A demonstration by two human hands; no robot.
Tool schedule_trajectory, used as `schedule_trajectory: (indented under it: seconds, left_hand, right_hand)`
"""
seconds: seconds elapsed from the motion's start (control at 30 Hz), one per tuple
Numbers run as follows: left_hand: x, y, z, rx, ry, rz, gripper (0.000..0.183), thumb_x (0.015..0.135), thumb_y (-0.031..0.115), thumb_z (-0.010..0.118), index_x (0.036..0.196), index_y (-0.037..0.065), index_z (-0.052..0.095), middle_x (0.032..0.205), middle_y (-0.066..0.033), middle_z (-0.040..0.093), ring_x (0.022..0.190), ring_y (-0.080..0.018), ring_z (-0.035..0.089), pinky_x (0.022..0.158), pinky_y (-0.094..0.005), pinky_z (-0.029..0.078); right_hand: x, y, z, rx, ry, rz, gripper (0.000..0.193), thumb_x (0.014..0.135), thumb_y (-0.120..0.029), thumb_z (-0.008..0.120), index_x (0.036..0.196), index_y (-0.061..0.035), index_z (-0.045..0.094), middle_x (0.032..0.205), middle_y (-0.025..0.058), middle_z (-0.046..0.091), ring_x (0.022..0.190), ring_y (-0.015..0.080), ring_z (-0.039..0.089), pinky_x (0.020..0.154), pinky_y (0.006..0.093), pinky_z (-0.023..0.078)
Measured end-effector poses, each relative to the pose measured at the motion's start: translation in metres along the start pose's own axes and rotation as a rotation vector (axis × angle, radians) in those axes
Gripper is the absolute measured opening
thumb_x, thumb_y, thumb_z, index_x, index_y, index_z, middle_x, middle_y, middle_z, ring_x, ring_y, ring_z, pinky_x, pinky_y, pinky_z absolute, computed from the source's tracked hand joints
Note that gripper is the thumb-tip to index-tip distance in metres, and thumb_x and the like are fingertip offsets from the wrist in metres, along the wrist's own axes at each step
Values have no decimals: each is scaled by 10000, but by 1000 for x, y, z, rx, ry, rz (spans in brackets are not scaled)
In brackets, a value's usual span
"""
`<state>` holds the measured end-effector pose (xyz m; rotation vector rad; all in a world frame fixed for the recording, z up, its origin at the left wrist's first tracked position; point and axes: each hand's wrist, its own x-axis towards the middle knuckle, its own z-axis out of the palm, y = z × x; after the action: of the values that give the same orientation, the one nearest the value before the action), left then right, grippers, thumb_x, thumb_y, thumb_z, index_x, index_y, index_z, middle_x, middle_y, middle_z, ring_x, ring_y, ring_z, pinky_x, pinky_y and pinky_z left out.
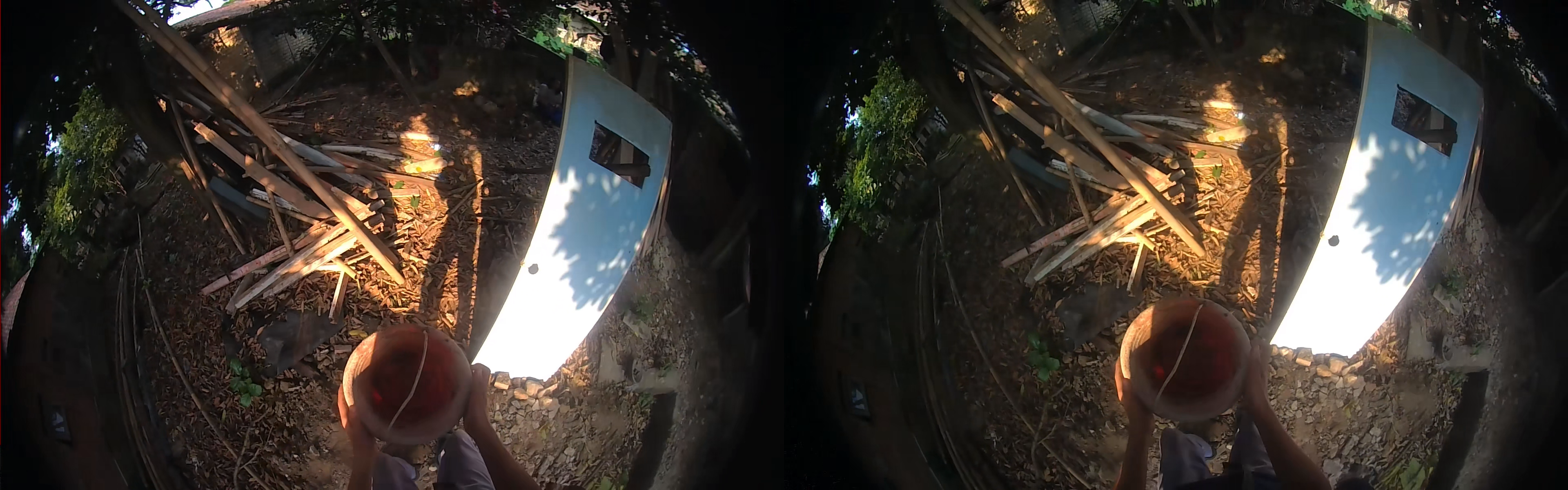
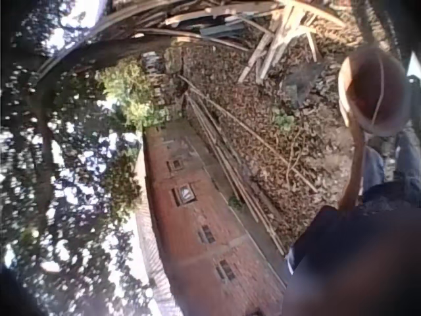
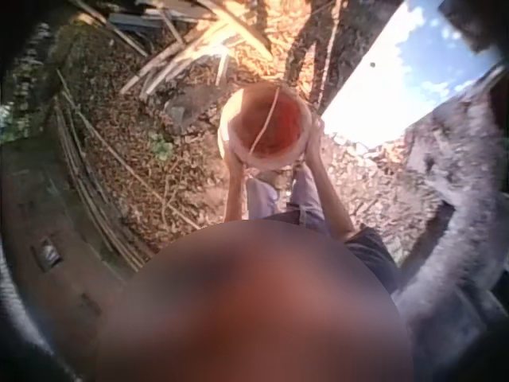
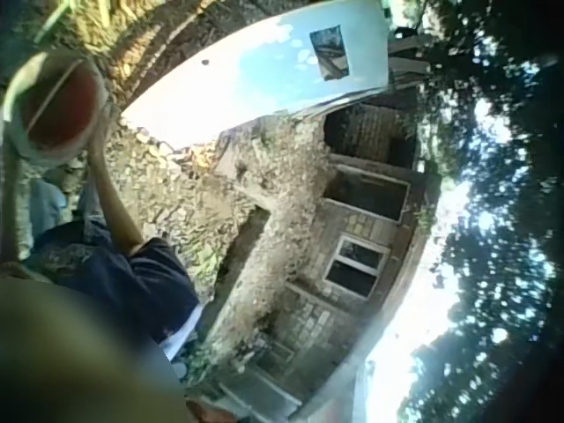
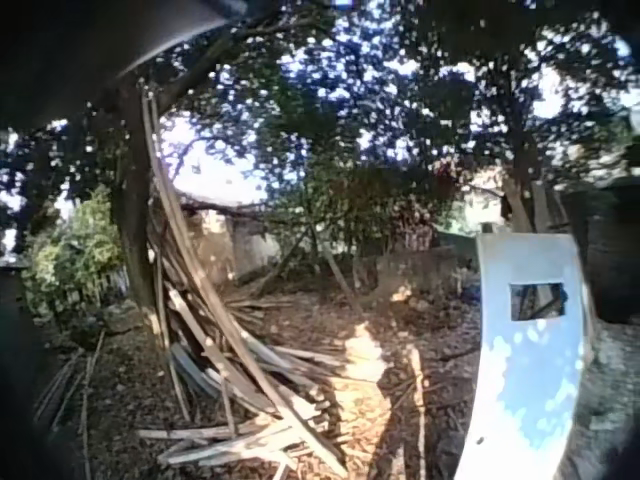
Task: Collecting soil and small rocks from the ground into a bucket using a trowel.
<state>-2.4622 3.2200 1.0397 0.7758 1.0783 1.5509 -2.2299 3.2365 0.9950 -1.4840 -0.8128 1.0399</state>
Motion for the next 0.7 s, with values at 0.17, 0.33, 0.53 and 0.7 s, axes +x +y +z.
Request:
schedule_trajectory:
  seconds: [0.17, 0.33, 0.53, 0.7]
  left_hand:
    - [-13, 7, 34, -20, 3, -35, 659, 1021, 391, 475, 1534, 21, 291, 1438, -157, 477, 1306, -293, 506, 1121, -428, 405]
    - [4, 5, 57, -22, -233, -176, 721, 1023, 547, 439, 1548, 79, 283, 1543, -141, 370, 1431, -299, 366, 1178, -455, 328]
    - [11, 13, 96, -158, -280, -472, 605, 1043, 480, 363, 1488, 75, 424, 1478, -121, 473, 1363, -278, 456, 1142, -422, 373]
    - [0, -7, 117, 46, -628, -462, 631, 1050, 465, 316, 1561, 94, 326, 1589, -154, 330, 1433, -322, 385, 1191, -450, 306]
  right_hand:
    - [-29, -78, -31, 87, 136, 94, 387, 1085, -416, 327, 1117, -51, 453, 1111, 84, 405, 1077, 178, 422, 965, 336, 388]
    - [-57, -83, -53, 84, 377, 64, 361, 1090, -399, 344, 1153, -60, 450, 1081, 80, 426, 1053, 184, 440, 967, 348, 399]
    - [-110, -114, -64, 403, 547, -54, 349, 1099, -315, 396, 1306, -35, 424, 1290, 160, 503, 1212, 215, 479, 1058, 366, 389]
    - [-158, -107, -90, 493, 658, -69, 433, 1083, -354, 455, 1358, -23, 407, 1317, 175, 524, 1267, 239, 470, 1094, 370, 362]
